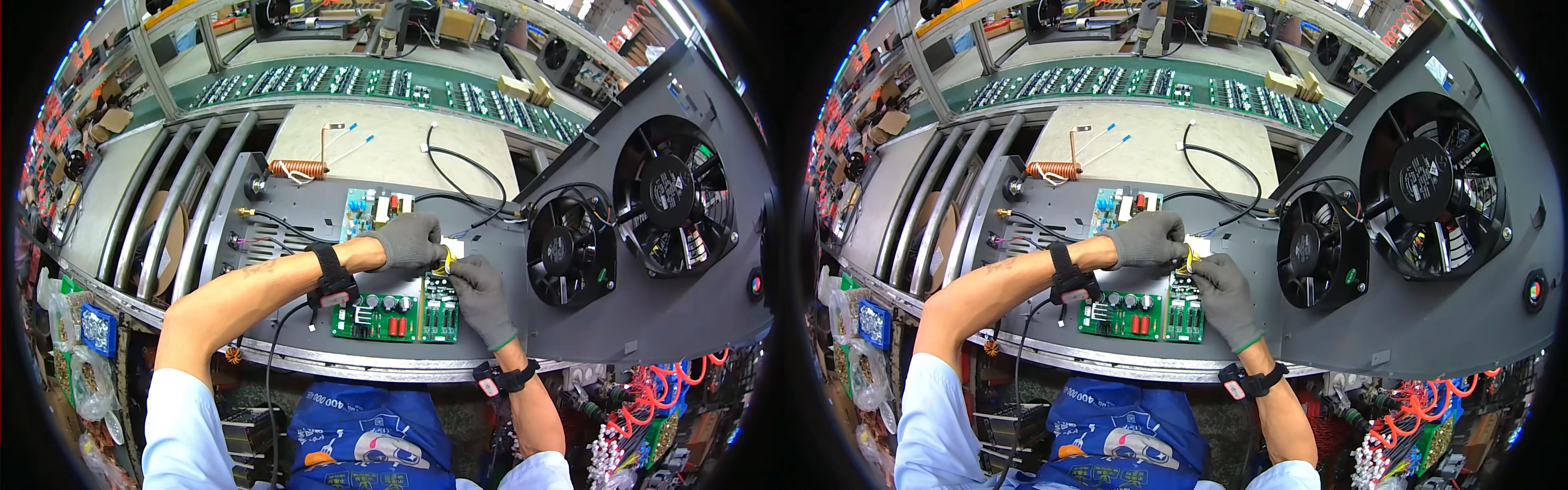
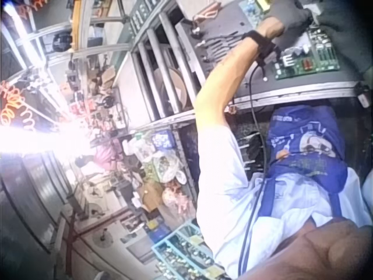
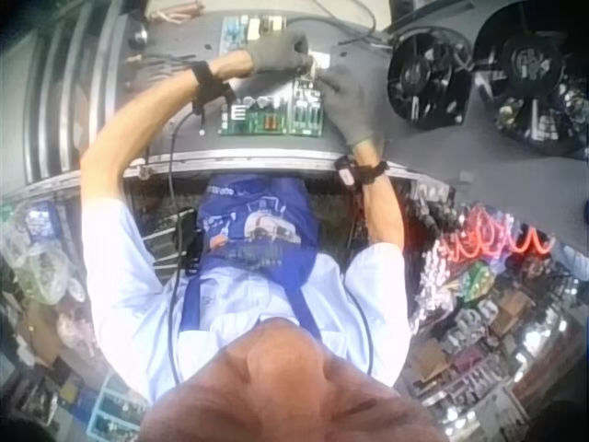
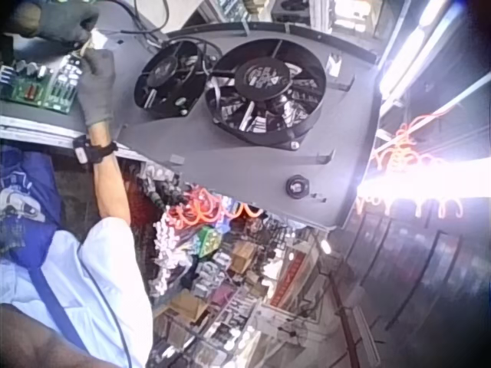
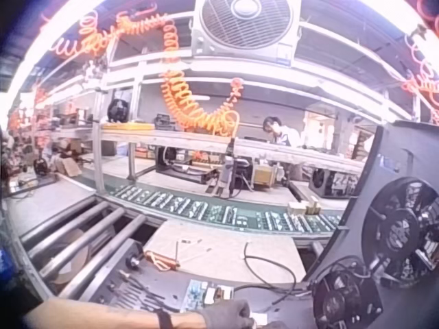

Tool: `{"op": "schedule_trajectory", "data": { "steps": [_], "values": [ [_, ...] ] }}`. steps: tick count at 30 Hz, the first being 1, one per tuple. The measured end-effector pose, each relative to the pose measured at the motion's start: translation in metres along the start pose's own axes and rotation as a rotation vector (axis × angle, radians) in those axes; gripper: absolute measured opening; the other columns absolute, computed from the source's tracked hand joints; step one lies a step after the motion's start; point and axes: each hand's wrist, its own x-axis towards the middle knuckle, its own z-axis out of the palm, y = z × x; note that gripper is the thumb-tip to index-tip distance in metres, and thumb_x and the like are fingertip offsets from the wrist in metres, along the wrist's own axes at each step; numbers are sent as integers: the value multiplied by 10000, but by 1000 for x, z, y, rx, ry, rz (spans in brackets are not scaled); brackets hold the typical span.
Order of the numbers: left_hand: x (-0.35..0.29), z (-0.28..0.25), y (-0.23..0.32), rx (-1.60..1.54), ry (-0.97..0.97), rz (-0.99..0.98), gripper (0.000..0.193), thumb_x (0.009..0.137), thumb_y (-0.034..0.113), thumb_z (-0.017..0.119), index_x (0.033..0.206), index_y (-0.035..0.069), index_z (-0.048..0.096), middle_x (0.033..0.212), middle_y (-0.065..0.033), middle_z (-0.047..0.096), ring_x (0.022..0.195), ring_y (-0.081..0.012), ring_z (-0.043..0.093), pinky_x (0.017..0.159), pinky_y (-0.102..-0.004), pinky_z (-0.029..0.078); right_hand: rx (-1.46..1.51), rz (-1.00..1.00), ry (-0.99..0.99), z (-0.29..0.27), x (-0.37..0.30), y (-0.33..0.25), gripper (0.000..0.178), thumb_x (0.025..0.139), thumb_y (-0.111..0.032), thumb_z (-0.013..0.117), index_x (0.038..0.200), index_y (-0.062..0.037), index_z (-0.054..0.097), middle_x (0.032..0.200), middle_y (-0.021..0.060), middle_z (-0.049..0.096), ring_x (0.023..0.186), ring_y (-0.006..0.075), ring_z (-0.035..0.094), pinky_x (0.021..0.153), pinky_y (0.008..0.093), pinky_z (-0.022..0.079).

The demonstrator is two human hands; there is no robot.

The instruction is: Assembling the internal components and wiring of a power inverter unit on a production line.

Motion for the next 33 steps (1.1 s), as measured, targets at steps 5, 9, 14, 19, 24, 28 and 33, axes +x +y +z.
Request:
{"op": "schedule_trajectory", "data": {
  "steps": [5, 9, 14, 19, 24, 28, 33],
  "values": [
    [-6, -4, 10, 77, -38, -47, 292, 839, 299, 694, 902, 17, 653, 800, -146, 702, 762, -239, 691, 714, -348, 531, -75, -131, 131, 4, -1, 7, 185, 822, 52, 650, 992, -11, 689, 900, 112, 617, 805, 221, 627, 695, 304, 497],
    [-11, -4, 15, 19, -169, -59, 240, 879, 243, 661, 900, 5, 686, 744, -97, 717, 689, -160, 697, 686, -305, 538, -47, -43, 142, 5, -7, 7, 205, 815, 55, 655, 1005, -12, 691, 919, 113, 620, 820, 226, 631, 703, 303, 500],
    [-13, -7, 11, -49, -197, -40, 229, 855, 221, 671, 877, 3, 737, 757, -105, 732, 677, -145, 695, 699, -292, 543, -34, -67, 144, 8, -7, 3, 200, 811, 33, 665, 1003, -16, 693, 941, 113, 620, 821, 238, 630, 712, 317, 501],
    [-9, -5, 4, 44, -207, 90, 217, 804, 232, 703, 917, 56, 760, 769, -99, 731, 689, -175, 688, 707, -307, 539, -173, -133, 157, 6, -5, 1, 178, 809, -2, 682, 985, -24, 696, 924, 121, 627, 818, 260, 629, 720, 346, 495],
    [-7, 2, 3, 45, -170, 90, 215, 791, 232, 712, 916, 65, 763, 771, -115, 724, 693, -189, 685, 709, -321, 532, -128, -69, 120, 1, -2, -4, 153, 812, -31, 685, 964, -33, 706, 894, 124, 642, 819, 263, 642, 721, 359, 503],
    [-9, 6, 7, 53, -153, 46, 205, 795, 228, 709, 903, 63, 762, 763, -114, 722, 692, -194, 685, 704, -321, 530, -17, 251, 61, -10, 9, -8, 167, 793, -123, 726, 921, -16, 716, 849, 115, 690, 775, 209, 670, 715, 338, 524],
    [-6, 6, 12, 165, -146, 92, 213, 798, 216, 721, 912, 39, 757, 749, -121, 717, 662, -173, 670, 667, -323, 529, -66, 409, -192, -27, 20, -10, 224, 837, -179, 731, 954, 10, 706, 811, 52, 680, 722, 88, 592, 663, 255, 489]
  ]
}}
